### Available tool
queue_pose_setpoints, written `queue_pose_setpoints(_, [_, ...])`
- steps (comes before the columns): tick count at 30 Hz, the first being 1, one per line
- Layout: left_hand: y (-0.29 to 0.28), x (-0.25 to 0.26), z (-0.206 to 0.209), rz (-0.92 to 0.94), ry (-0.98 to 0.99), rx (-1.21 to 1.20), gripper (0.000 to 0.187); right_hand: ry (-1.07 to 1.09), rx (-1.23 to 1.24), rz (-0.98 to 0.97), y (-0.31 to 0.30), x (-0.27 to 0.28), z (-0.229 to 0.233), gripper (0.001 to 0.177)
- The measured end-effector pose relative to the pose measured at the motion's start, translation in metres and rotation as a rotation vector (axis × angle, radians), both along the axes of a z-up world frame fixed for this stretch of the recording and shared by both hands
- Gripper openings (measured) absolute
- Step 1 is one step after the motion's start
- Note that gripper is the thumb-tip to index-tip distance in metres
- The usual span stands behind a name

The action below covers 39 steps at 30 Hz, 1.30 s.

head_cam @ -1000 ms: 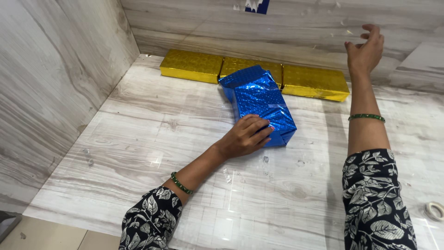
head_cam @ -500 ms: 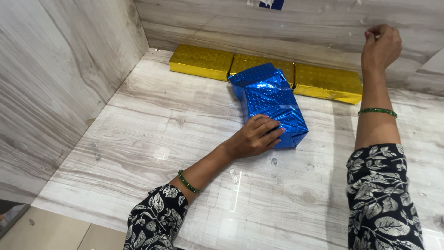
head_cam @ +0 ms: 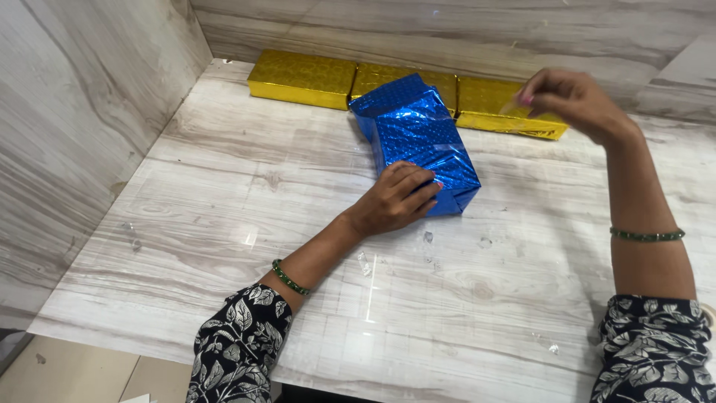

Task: The person wraps a rectangular box with blue metallic wrapping paper on a light-colored countertop. They fold the paper over the box edges, crease the corners, and secure the folds with clear adhesive tape. Three gold-wrapped boxes are visible in the background.

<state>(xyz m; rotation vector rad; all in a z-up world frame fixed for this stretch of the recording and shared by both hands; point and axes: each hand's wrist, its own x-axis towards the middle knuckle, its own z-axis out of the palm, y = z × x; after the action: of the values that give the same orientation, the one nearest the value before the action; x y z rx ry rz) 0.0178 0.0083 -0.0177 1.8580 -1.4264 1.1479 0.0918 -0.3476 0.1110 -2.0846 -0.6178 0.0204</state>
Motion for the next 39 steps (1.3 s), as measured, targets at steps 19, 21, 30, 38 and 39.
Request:
queue_pose_setpoints(19, [-0.002,0.0,0.001,-0.014,0.01,0.0,0.031,0.106,-0.705,0.103,0.131,-0.061,0.019,0.026])
queue_pose_setpoints(21, [-0.002,0.0,0.0,-0.017,0.013,-0.001,0.03,0.095,-0.722,0.107,0.133,-0.059,0.018,0.026])
queue_pose_setpoints(30, [-0.003,0.001,-0.002,-0.004,0.016,0.008,0.028,0.125,-0.899,0.08,0.146,-0.052,0.025,0.031])
queue_pose_setpoints(38, [-0.003,0.001,-0.003,0.023,0.013,0.032,0.035,0.207,-0.97,0.014,0.154,-0.049,0.029,0.029])
queue_pose_setpoints(39, [-0.002,0.001,-0.003,0.026,0.01,0.035,0.037,0.208,-0.969,0.019,0.154,-0.047,0.028,0.027])
